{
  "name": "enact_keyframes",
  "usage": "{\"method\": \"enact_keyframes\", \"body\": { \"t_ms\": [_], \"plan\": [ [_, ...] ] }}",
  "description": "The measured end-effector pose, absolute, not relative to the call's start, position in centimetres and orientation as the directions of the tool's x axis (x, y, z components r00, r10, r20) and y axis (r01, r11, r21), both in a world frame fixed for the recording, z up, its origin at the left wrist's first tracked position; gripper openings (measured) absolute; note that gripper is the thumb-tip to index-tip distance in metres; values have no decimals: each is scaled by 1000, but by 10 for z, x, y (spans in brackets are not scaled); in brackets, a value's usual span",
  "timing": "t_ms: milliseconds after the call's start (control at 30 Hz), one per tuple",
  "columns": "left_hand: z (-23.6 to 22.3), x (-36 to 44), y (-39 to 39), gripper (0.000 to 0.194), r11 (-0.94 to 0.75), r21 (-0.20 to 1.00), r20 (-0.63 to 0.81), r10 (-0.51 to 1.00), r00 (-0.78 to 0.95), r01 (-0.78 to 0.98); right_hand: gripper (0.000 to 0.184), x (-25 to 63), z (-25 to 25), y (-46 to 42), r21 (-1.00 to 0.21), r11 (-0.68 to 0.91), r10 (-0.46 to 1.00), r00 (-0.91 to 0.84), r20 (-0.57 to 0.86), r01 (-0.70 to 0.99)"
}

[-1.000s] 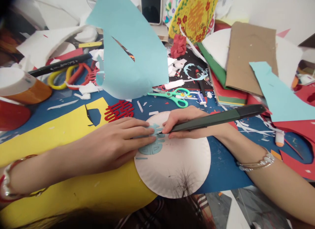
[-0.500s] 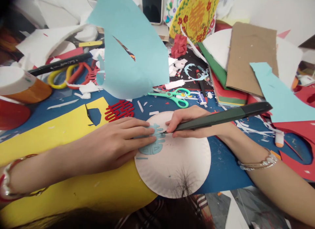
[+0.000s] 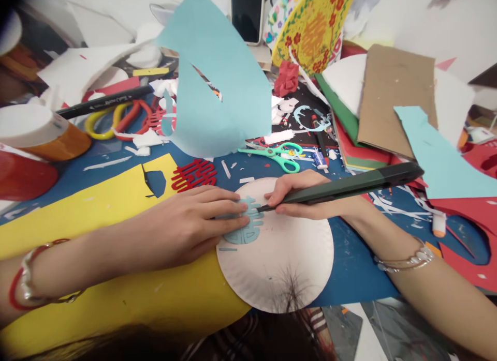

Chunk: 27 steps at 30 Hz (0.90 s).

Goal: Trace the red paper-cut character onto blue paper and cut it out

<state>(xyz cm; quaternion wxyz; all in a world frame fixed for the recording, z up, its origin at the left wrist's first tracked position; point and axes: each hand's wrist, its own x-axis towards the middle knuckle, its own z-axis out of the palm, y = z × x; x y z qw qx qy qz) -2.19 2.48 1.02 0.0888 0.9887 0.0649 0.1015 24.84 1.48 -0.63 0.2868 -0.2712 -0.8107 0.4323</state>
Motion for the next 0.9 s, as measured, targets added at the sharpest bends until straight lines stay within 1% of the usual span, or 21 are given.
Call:
{"method": "enact_keyframes", "body": {
  "t_ms": [67,133,267,367,600,900],
  "plan": [
    [10,-22,24,23,-975,189,193,150,970,113,17,247,-7,13,-842,506,716,-636,289,186],
    [10,-22,24,23,-974,194,201,153,968,113,18,245,-7,12,-838,515,729,-605,320,178],
    [11,-22,24,24,-974,198,219,158,963,114,23,240,-10,13,-863,484,680,-683,266,145],
    [11,-22,24,25,-974,196,220,161,962,118,25,238,-11,15,-865,486,644,-721,255,129],
    [10,-22,25,27,-972,204,251,164,954,114,21,236,-9,14,-853,495,656,-716,241,166],
    [9,-21,26,26,-971,212,242,163,956,112,16,233,-6,12,-806,550,643,-727,241,220]
  ]
}}
